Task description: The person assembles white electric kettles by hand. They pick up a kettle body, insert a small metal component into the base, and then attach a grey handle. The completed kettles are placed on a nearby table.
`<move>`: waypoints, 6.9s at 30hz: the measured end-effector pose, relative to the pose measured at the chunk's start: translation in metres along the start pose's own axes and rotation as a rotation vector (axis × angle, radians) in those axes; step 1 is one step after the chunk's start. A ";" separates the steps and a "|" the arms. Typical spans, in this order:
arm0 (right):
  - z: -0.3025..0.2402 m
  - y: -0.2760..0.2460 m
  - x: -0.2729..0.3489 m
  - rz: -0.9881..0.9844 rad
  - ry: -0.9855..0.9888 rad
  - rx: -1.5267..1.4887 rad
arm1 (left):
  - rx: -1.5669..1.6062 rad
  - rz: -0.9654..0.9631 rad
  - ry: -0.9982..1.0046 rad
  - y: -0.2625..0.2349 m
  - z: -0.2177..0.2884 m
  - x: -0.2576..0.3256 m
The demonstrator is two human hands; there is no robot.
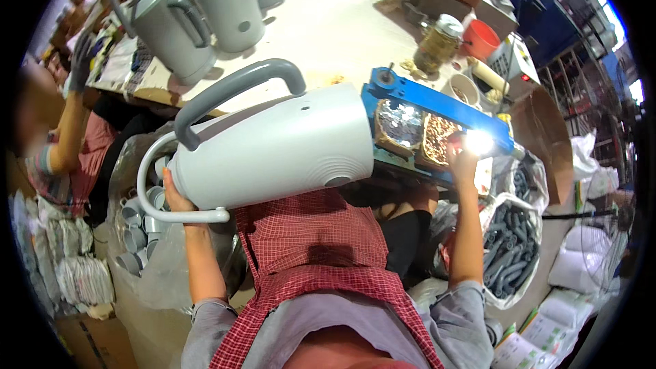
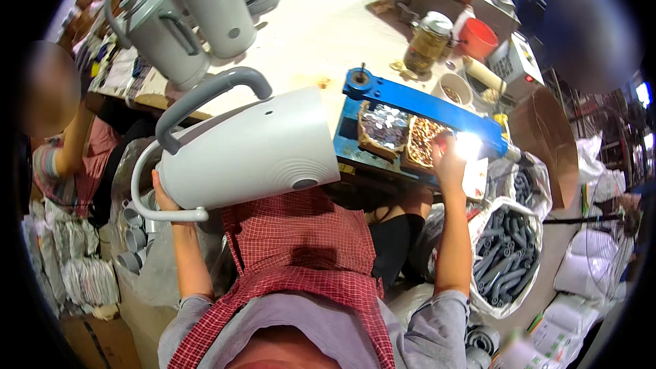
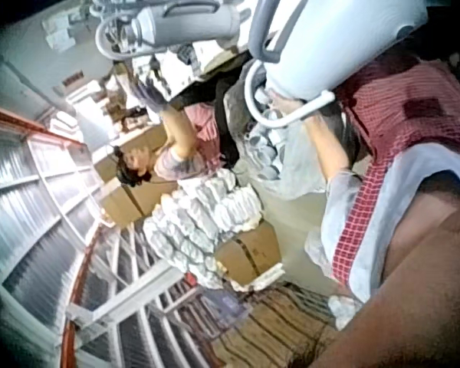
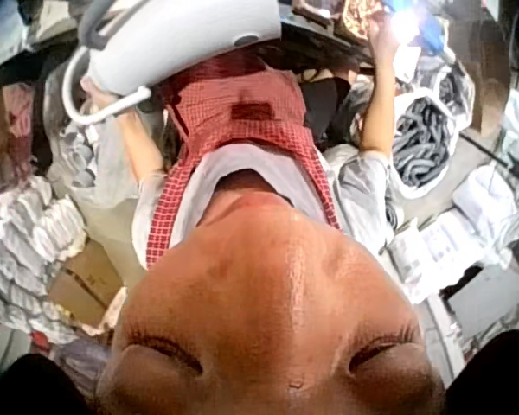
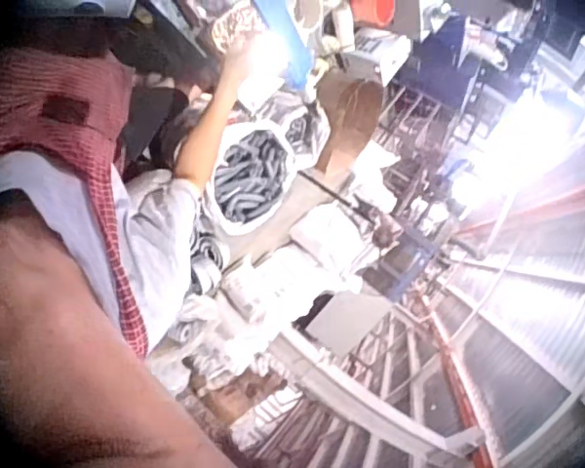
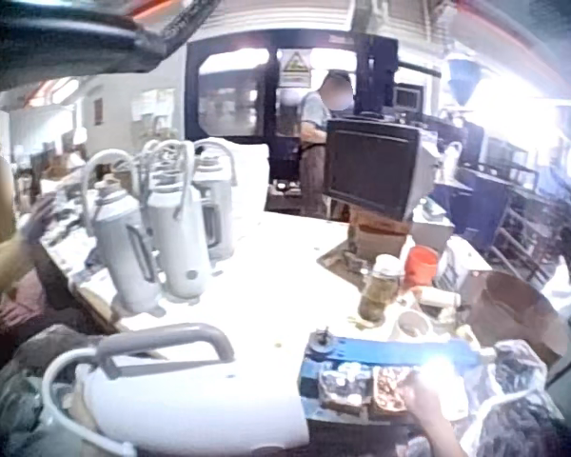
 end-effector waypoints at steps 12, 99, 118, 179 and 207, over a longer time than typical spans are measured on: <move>-0.200 -0.013 -0.084 -0.126 -0.175 -1.003 | 0.091 -0.070 0.105 0.010 0.028 0.021; -0.233 -0.007 -0.075 0.210 -0.912 -0.396 | 0.026 -0.017 0.038 0.020 -0.013 -0.016; -0.138 -0.014 -0.051 -0.104 -0.043 -1.101 | 0.613 -0.121 -0.236 0.169 -0.035 -0.032; -0.214 0.003 -0.113 -0.252 -0.395 -0.834 | -0.226 -0.153 0.254 0.174 -0.017 -0.062; 0.066 -0.155 0.225 0.474 0.213 -0.389 | -0.482 -0.299 0.511 0.214 -0.049 0.009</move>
Point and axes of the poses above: each hand's wrist, its own x-axis away from the middle knuckle, its own y-axis out of the palm, z = x × y, the point moved 8 cm from there along -x, towards the middle knuckle, and after that the axes turned 9 degrees about -x, right-handed, at the moved point
